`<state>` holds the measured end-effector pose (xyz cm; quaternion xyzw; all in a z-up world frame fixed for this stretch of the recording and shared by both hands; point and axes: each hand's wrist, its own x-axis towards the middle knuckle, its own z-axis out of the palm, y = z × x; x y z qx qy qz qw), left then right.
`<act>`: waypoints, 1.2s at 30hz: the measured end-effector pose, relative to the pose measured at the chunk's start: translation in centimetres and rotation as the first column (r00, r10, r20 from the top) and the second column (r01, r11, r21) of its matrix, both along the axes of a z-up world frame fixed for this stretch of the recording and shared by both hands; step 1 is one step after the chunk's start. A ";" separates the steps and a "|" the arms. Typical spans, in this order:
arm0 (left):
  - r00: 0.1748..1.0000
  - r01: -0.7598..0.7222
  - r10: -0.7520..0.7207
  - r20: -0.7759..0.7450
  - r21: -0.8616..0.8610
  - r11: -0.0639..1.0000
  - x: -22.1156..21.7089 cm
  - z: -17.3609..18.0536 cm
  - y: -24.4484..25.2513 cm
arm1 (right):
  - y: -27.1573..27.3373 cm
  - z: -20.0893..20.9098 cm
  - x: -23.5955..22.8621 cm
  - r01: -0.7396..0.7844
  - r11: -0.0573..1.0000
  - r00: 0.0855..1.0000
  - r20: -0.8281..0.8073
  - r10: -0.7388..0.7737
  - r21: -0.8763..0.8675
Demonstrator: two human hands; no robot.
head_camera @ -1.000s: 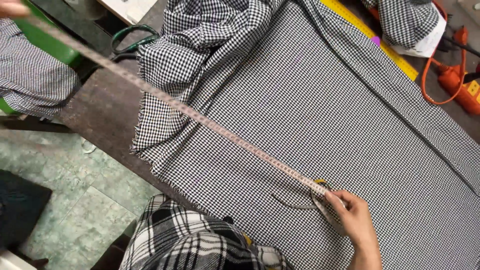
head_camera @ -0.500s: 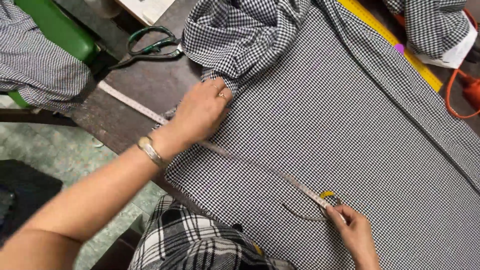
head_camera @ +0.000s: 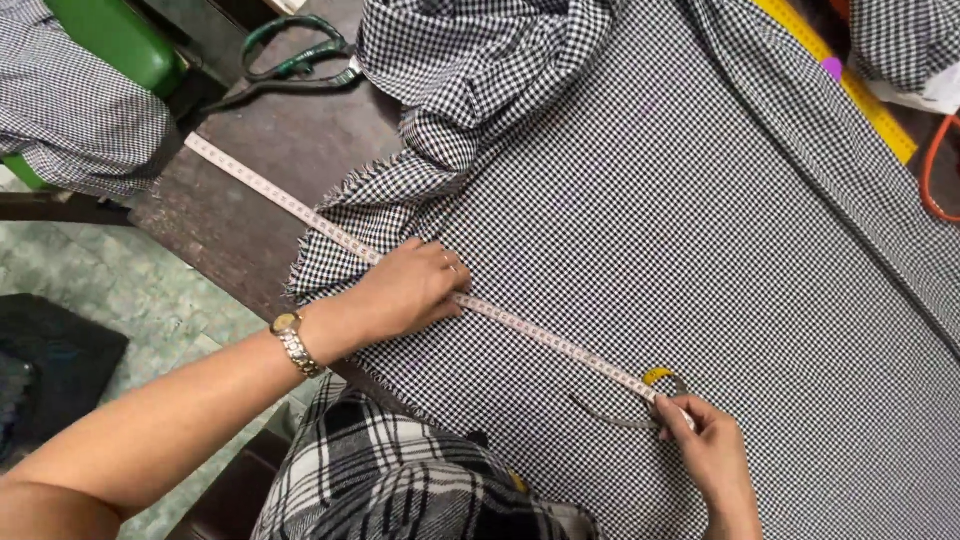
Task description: The person measures a large piece of black and white checkered fabric using a flexible measuring tape and a yellow ruler. They smooth the fabric on the table, mark measurements with a purple chalk, and handle a small container of chalk.
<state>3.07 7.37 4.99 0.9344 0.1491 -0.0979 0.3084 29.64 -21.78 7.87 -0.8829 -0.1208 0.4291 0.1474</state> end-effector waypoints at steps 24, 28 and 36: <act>0.929 -0.214 0.127 -0.347 -0.224 0.951 0.0 1.2 1.4 | 1.3 -0.1 -6.4 -0.147 0.987 0.974 -0.181 0.133 -0.062; 0.926 -0.218 0.128 -0.356 -0.227 0.949 -0.1 1.4 0.9 | 0.9 0.5 -6.9 -0.139 0.988 0.975 -0.182 0.125 -0.066; 0.948 -0.211 0.144 -0.284 -0.221 0.952 -0.5 -0.1 0.0 | -0.5 -0.4 -6.7 -0.059 0.995 0.982 -0.183 0.043 -0.084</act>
